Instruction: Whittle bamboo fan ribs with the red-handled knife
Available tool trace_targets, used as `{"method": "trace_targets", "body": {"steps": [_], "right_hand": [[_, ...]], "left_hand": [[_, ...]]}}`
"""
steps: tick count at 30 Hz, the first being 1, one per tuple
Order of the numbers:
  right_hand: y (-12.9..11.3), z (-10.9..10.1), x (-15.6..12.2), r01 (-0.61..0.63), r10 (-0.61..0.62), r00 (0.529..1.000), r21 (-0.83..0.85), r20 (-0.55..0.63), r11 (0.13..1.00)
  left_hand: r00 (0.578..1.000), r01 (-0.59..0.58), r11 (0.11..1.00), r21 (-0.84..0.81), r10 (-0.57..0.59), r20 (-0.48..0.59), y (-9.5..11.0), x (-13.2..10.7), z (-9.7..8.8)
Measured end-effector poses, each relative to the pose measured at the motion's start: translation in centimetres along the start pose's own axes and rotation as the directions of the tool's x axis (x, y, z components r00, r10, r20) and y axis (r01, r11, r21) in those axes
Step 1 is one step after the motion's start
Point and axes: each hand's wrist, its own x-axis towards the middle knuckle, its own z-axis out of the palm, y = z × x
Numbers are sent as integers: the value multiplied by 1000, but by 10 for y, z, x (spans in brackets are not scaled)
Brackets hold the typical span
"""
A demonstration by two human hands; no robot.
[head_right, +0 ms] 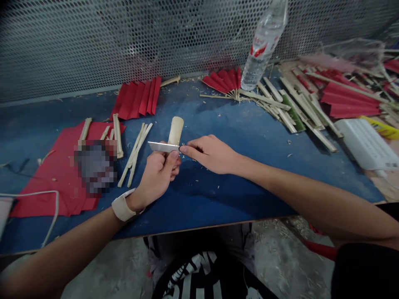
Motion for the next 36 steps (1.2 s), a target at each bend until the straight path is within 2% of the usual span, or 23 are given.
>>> {"method": "trace_targets", "body": {"steps": [6, 16, 18, 21, 24, 29, 36], "right_hand": [[-2, 0, 0, -3, 3, 1000, -6, -4, 1000], [0, 1, -2, 38, -40, 996, -19, -75, 999], [1, 2, -2, 60, -62, 994, -33, -90, 998], [2, 2, -2, 101, -105, 992, -54, -74, 993], [2, 1, -1, 118, -120, 992, -67, -38, 991], [1, -2, -2, 130, -130, 991, -43, 8, 991], [2, 0, -2, 126, -126, 992, -42, -13, 991]], "left_hand": [[1000, -5, 997, 79, 6, -17, -1, -1, -2], [998, 33, 997, 71, -28, -64, 3, 0, -1], [997, 2, 996, 87, 5, -76, 4, 1, -1], [993, -112, 982, 149, 117, -27, 4, 1, -2], [988, -154, 984, 93, 154, 10, 3, -1, -2], [993, -114, 994, -5, 114, 19, 4, -4, -2], [993, -117, 993, -32, 118, 14, 5, -5, -1]]}}
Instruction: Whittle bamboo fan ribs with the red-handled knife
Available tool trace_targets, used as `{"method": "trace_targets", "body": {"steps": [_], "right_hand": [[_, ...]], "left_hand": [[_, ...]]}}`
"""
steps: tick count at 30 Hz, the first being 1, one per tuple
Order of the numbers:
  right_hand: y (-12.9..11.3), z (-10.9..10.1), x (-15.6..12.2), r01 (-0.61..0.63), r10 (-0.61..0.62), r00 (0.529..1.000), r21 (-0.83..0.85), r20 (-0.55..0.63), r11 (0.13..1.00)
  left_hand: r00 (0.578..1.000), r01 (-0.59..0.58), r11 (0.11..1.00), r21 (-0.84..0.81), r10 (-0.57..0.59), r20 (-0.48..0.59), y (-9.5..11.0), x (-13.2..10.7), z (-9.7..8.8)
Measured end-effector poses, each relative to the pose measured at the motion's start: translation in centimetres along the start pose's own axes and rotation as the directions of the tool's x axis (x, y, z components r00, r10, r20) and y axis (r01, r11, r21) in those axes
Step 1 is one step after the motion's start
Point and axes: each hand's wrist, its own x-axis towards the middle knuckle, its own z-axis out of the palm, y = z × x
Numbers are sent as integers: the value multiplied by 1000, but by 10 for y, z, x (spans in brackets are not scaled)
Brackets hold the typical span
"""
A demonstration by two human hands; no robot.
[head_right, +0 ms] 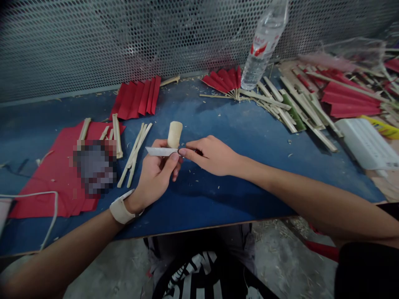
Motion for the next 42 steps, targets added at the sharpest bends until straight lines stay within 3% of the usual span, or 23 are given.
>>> {"method": "trace_targets", "body": {"steps": [7, 20, 26, 36, 42], "right_hand": [[0, 0, 0, 2, -2, 1000, -2, -5, 1000], [0, 0, 0, -33, 33, 999, 12, 15, 999], [-1, 1, 0, -55, 55, 998, 52, 11, 997], [-2, 3, -2, -81, 81, 996, 16, -21, 997], [-6, 5, -2, -124, 123, 991, -12, -48, 992]], "left_hand": [[998, -32, 990, 137, 25, 53, -2, 1, -1], [989, 90, 996, 5, -90, 116, -10, 3, -1], [998, -11, 986, 166, -1, 70, -11, 4, -2], [999, -52, 955, 291, 45, 30, 1, 5, -2], [991, -122, 899, 420, 134, 1, 3, 7, -4]]}}
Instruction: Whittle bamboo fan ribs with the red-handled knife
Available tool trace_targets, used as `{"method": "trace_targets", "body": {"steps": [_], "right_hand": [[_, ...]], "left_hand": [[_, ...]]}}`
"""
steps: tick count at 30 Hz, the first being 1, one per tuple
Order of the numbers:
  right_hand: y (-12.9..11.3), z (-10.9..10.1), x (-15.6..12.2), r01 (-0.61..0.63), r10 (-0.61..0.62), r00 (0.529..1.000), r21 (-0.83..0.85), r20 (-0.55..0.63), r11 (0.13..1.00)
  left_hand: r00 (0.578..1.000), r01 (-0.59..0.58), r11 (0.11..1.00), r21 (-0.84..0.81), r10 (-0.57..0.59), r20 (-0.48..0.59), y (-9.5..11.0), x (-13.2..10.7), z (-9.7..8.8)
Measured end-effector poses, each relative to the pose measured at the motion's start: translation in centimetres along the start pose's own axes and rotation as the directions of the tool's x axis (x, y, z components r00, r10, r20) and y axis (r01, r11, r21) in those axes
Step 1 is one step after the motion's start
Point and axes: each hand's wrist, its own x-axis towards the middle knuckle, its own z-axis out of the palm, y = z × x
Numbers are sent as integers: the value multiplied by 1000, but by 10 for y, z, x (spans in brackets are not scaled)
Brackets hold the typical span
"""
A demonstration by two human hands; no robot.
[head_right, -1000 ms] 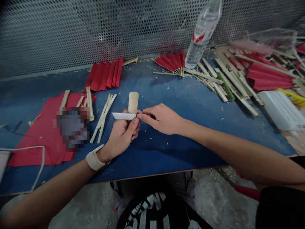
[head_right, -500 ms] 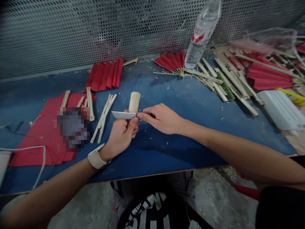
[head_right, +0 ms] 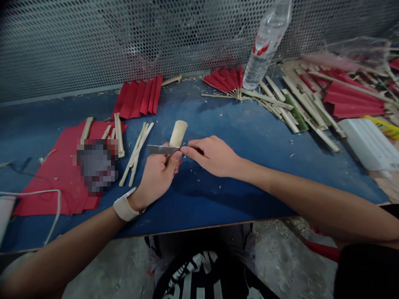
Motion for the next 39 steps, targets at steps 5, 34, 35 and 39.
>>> {"method": "trace_targets", "body": {"steps": [5, 34, 35, 39], "right_hand": [[-2, 1, 0, -6, 6, 1000, 5, -7, 1000], [-3, 12, -3, 33, 16, 971, 202, -239, 979], [-3, 11, -2, 43, 11, 969, 209, -249, 977], [-4, 9, -2, 75, -46, 977, 135, -208, 988]], "left_hand": [[1000, 16, 1000, -3, -16, -17, 1, 1, 0], [961, 257, 859, -443, -277, 19, 8, -4, 11], [964, 245, 866, -436, -264, 17, 7, -5, 12], [980, 180, 904, -388, -198, -7, 4, -7, 11]]}}
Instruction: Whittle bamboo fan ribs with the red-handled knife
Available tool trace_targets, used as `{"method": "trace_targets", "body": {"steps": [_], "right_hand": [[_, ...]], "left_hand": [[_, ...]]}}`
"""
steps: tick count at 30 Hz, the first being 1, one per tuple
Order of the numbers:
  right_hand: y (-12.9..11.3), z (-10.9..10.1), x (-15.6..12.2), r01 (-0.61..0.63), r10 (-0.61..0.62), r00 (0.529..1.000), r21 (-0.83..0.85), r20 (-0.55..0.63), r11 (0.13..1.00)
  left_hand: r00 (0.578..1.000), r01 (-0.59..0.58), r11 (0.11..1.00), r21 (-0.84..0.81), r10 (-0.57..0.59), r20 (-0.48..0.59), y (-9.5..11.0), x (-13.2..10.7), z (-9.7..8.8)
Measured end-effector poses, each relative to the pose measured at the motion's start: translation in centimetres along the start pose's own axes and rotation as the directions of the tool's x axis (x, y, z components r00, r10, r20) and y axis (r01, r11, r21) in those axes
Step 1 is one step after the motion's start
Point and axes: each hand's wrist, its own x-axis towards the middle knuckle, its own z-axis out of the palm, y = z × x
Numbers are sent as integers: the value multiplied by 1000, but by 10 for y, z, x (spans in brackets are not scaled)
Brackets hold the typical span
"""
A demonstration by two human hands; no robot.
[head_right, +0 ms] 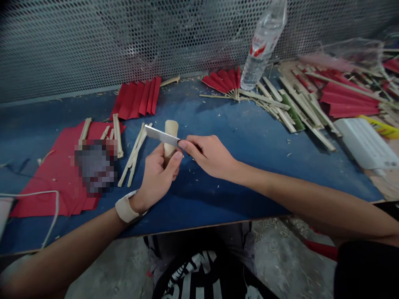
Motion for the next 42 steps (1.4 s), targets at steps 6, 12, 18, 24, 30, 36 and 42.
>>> {"method": "trace_targets", "body": {"steps": [6, 12, 18, 24, 30, 36, 42], "right_hand": [[2, -3, 1, 39, -35, 998, -66, 58, 997], [2, -8, 0, 75, -69, 993, -68, 91, 995], [0, -9, 0, 68, -50, 990, -134, 134, 989], [1, -8, 0, 105, -83, 983, -130, 165, 986], [3, -11, 2, 63, -50, 981, -61, 188, 996], [4, -10, 3, 24, -17, 982, -35, 188, 999], [1, -7, 2, 6, 0, 988, -39, 155, 999]], "left_hand": [[996, 18, 980, -200, 0, 86, 3, 0, -2], [998, -54, 992, -110, 56, 21, 9, 3, -4], [995, -63, 982, -177, 76, 65, 10, 0, -4], [982, -158, 978, 137, 141, 127, 11, 2, -7], [962, -264, 925, 274, 231, 146, 8, 6, -10], [980, -177, 965, 196, 154, 130, 0, 7, -9], [982, -187, 936, 298, 172, 77, 1, 5, -9]]}}
